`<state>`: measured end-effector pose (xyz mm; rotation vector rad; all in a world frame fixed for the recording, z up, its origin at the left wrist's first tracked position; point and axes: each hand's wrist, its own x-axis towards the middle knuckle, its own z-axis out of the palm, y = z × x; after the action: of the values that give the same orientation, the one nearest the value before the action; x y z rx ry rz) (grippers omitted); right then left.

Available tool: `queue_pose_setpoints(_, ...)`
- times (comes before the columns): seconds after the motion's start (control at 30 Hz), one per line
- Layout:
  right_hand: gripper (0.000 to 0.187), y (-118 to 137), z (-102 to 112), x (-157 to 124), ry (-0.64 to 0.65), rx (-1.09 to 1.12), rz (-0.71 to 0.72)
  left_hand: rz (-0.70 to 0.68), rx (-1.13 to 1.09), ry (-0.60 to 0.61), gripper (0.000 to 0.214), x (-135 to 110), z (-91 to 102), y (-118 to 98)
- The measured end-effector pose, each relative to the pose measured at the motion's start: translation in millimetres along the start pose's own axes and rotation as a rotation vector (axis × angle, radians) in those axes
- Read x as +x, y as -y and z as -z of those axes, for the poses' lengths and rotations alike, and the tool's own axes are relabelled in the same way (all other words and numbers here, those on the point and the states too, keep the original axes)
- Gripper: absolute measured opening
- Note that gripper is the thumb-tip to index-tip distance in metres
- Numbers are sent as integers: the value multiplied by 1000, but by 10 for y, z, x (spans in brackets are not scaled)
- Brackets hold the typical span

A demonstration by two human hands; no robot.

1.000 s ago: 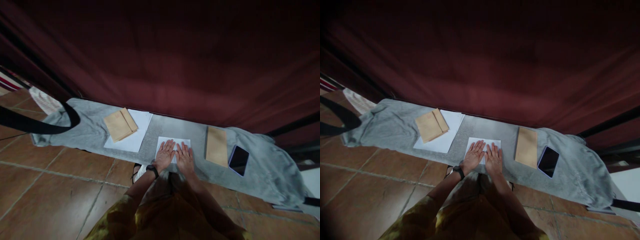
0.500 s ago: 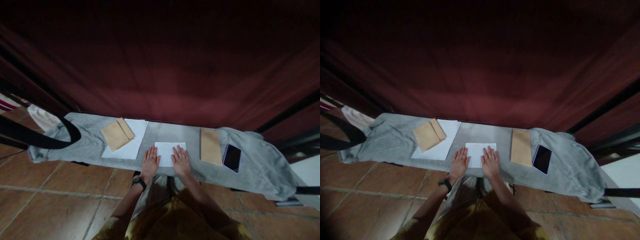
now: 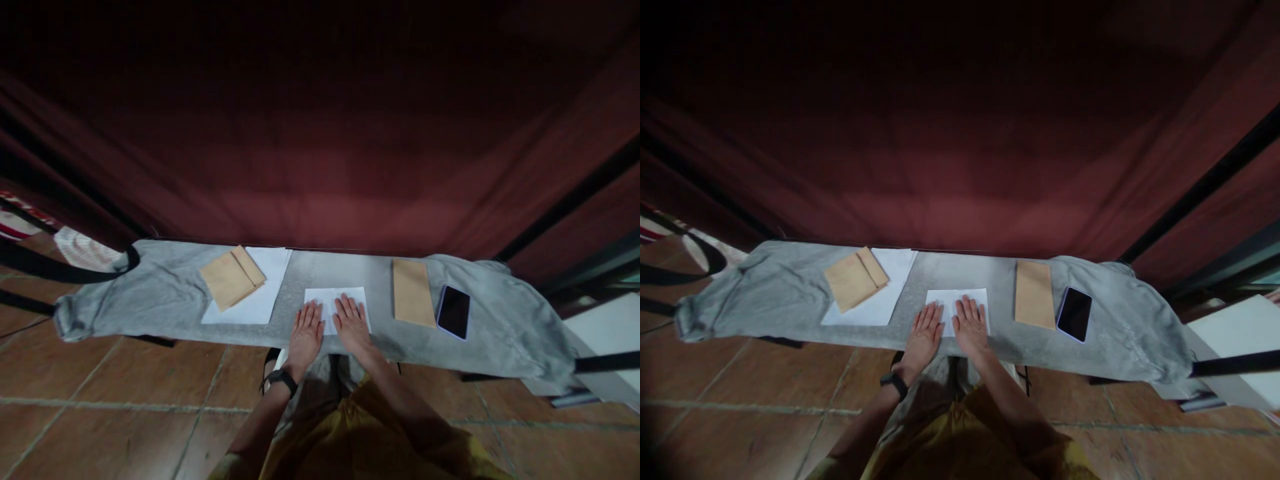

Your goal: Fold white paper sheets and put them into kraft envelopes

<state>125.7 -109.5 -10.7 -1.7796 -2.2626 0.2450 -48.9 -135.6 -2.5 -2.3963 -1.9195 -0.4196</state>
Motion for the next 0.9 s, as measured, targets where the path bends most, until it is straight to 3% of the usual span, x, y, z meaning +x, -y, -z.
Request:
queue_pose_setpoints(0.17, 50, 72, 42, -89, 31, 26, 100, -134, -19, 60, 52, -3, -2, -103)
queue_pose_setpoints(0.37, 50, 59, 64, -89, 32, 28, 69, -120, -39, 84, 49, -73, 78, 116)
queue_pose_setpoints(0.5, 51, 96, 178, -56, 133, 45, 46, -137, -41, 61, 47, -100, 118, 150)
queue_pose_setpoints(0.63, 54, 142, 410, -7, 266, 48, 75, -166, -38, 51, 48, -14, 59, -8)
queue_pose_setpoints(0.73, 51, 177, 729, 53, 335, 32, 180, -224, -55, 68, 49, 61, -17, -119)
queue_pose_setpoints(0.8, 48, 242, 1112, 100, 305, 36, 251, -234, -47, 65, 48, 83, -70, -148)
queue_pose_setpoints(0.83, 45, 300, 1375, 124, 231, 18, 365, -236, -37, 58, 48, 85, -96, -149)
queue_pose_setpoints(0.9, 41, 484, 2038, 167, -63, -36, 645, -239, -11, 36, 48, 77, -152, -136)
